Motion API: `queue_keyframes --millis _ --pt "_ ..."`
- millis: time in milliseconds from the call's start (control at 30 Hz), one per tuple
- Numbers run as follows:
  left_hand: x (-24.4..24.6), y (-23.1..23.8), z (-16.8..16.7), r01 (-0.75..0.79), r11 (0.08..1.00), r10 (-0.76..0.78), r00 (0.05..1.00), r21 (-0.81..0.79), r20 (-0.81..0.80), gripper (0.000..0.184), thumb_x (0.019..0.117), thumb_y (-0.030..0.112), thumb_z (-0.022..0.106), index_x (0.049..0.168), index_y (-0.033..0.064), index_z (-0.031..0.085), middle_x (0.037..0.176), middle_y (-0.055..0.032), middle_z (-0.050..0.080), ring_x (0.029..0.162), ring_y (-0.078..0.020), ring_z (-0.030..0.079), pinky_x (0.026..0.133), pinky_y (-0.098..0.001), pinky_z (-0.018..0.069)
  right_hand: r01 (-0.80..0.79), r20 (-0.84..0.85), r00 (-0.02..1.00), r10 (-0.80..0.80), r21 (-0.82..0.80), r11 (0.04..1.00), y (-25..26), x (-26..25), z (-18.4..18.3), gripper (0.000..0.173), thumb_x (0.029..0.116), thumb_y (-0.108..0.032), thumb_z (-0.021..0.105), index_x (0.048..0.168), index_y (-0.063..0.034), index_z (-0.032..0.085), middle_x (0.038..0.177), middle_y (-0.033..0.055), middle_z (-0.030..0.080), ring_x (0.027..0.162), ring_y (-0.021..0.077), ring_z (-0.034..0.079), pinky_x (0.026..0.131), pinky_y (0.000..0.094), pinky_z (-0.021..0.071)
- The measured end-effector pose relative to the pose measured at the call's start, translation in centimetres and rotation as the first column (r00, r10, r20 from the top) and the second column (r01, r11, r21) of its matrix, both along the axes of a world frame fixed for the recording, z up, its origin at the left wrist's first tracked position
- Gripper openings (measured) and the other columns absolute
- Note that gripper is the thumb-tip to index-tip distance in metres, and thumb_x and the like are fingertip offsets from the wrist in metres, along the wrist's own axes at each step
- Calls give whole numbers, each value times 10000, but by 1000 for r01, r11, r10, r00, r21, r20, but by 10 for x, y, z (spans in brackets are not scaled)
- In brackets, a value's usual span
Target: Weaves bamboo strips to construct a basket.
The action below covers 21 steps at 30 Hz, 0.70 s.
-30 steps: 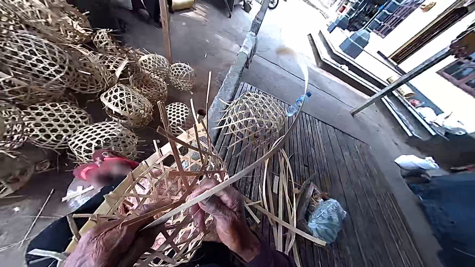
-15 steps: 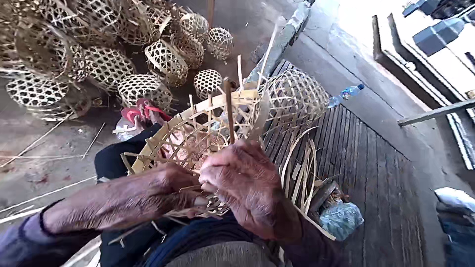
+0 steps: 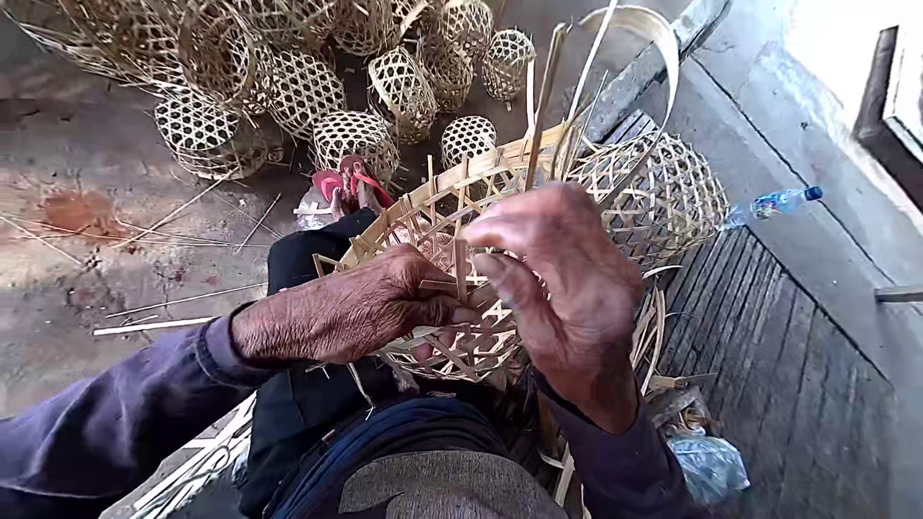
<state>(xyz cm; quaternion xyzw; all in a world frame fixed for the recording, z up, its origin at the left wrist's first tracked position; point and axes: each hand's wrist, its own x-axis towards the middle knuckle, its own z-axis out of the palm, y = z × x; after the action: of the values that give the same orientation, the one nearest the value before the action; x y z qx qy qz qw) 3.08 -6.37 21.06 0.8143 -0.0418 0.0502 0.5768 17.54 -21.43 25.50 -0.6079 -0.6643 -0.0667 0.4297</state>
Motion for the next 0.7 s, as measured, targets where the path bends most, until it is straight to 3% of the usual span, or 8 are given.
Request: queue_keyframes --millis 100,167,233,300,400,500,600,700 --pt "-2 14 0 -56 993 56 998 -103 0 290 1035 187 504 869 120 732 697 65 706 594 6 655 532 -131 536 60 -247 969 -20 157 986 -18 26 -6 276 1096 -242 474 1107 -74 693 1101 -20 678 1055 64 650 917 253 552" --pt "-6 22 -2 -53 987 57 998 -155 22 302 1043 188 493 897 103 744 710 40 715 590 -18 664 532 -146 552 141 -509 858 -62 119 983 -27 38 -21 248 1096 -268 463 1147 -166 683 1057 -99 704 951 30 676 842 232 574" --pt "-6 27 -1 -4 985 10 999 -173 33 311 1048 200 506 891 91 751 714 35 720 586 -18 661 532 -146 550 126 -743 667 -62 30 992 -28 44 -32 257 1079 -222 463 1190 -175 690 957 -76 712 815 45 672 746 231 581" --pt "-2 28 6 31 984 -35 999 -176 -19 297 1039 172 523 872 81 751 707 37 718 580 -6 656 529 -131 540 65 -788 615 -21 24 998 -28 42 -36 253 1061 -170 474 1197 -177 688 931 -50 720 744 58 678 683 235 593" --pt "-2 34 29 26 970 -65 986 -240 -153 290 1021 152 533 827 124 746 666 50 713 535 12 637 489 -121 510 -49 -515 848 122 154 987 -31 34 -26 247 1064 -263 546 1265 -229 686 1119 -83 704 858 34 691 720 215 606" --pt "-1 40 38 140 966 -165 981 -218 -105 255 986 137 572 821 130 765 680 76 701 584 25 643 520 -120 523 -161 -115 977 181 159 974 -28 20 -1 231 1058 -222 561 1245 -209 695 1328 -73 615 1246 66 591 1032 250 531" --pt "1 30 33 245 958 -253 967 -147 -37 233 977 150 611 820 73 765 669 43 687 599 13 643 529 -115 512 -128 293 953 81 142 982 -10 16 7 201 987 -135 670 1183 -113 714 1289 66 650 1330 190 540 1121 311 437" --pt "1 27 27 283 956 -281 959 -71 40 223 968 153 617 816 53 746 638 44 662 564 26 618 507 -104 496 -98 487 872 49 76 992 -2 23 3 217 982 -144 662 1163 -58 745 1256 134 701 1301 281 563 1131 362 392"
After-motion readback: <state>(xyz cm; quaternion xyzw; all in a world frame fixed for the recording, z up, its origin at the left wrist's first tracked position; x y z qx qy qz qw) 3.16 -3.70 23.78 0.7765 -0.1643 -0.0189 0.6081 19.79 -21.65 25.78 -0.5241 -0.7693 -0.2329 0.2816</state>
